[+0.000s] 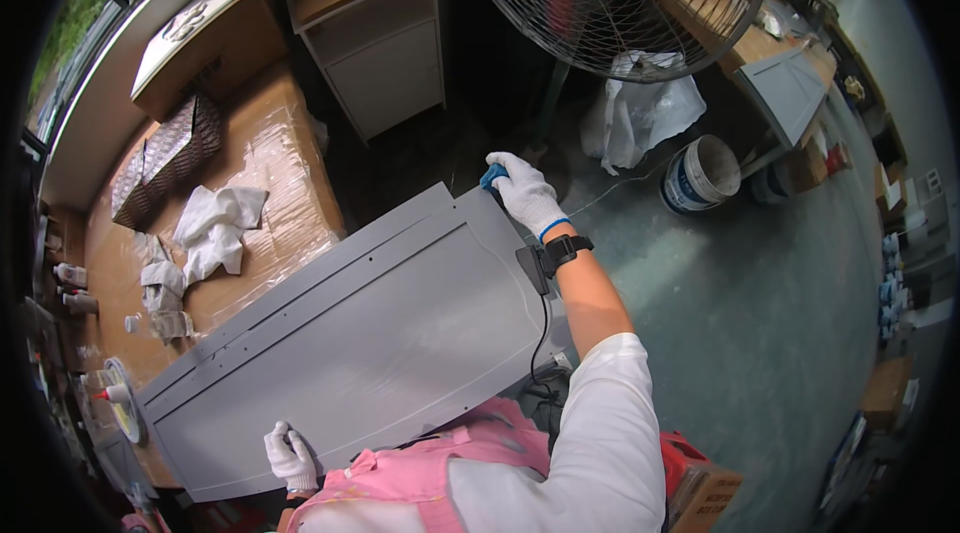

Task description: Wiping and cleaning the edges of grey furniture panels with a cloth and a small block.

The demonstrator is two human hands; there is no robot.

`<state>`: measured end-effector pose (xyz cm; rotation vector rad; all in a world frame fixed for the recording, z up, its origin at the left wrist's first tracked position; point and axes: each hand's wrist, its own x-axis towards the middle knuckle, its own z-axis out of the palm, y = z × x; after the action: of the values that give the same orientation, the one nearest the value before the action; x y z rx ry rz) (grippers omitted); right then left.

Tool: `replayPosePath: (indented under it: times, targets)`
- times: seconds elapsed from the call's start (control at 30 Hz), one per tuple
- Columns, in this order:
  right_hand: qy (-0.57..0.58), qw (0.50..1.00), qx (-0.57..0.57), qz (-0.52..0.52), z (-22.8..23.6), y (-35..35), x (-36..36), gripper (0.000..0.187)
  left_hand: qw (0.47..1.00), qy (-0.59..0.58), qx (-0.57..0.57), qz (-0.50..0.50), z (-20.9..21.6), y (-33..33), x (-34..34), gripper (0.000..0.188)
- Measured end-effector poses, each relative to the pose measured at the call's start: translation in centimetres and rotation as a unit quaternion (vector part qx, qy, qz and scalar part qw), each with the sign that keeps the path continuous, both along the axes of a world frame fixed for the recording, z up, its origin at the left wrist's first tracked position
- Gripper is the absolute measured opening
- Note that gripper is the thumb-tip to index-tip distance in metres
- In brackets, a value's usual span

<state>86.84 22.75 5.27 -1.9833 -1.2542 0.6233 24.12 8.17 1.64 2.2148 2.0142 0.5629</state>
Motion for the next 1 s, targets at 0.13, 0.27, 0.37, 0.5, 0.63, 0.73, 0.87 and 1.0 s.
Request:
replayPosePath:
  times: [0.13,0.27,0.37,0.5,0.63,0.73,0.87,1.0]
  targets:
    - [0.004,1.0,-0.008,0.019,-0.8,-0.3,0.3,0.035,1.0,-0.002,0.009,-0.009,0.3,0.2,0.4,0.021]
    - [0.042,0.991,-0.111,0.061,0.6,-3.4,0.4,0.035,1.0,-0.012,-0.003,0.007,0.1,-0.3,-0.1,0.021]
    - [0.027,0.99,-0.126,0.053,1.6,-5.0,0.5,0.035,1.0,-0.009,-0.015,0.015,0.0,-0.3,-0.1,0.021]
    - [0.053,0.997,-0.055,0.009,0.9,-4.9,0.6,0.035,1.0,-0.018,-0.001,-0.011,-0.4,0.1,-0.1,0.02]
    - [0.068,0.995,-0.064,0.025,0.6,-7.6,0.1,0.035,0.999,-0.024,0.019,-0.022,-0.3,0.0,0.0,0.019]
    - [-0.013,0.992,-0.102,0.07,2.3,-11.6,-0.5,0.035,1.0,-0.017,0.015,-0.019,-0.2,-0.3,-0.1,0.019]
    - [0.014,0.993,-0.112,0.025,3.1,-13.2,-0.6,0.034,0.999,-0.043,0.01,-0.014,-1.6,-0.4,-1.3,0.019]
    - [0.073,0.997,-0.016,-0.02,0.2,-12.8,-0.6,0.034,0.999,-0.01,0.008,-0.032,-0.2,0.2,0.4,0.02]
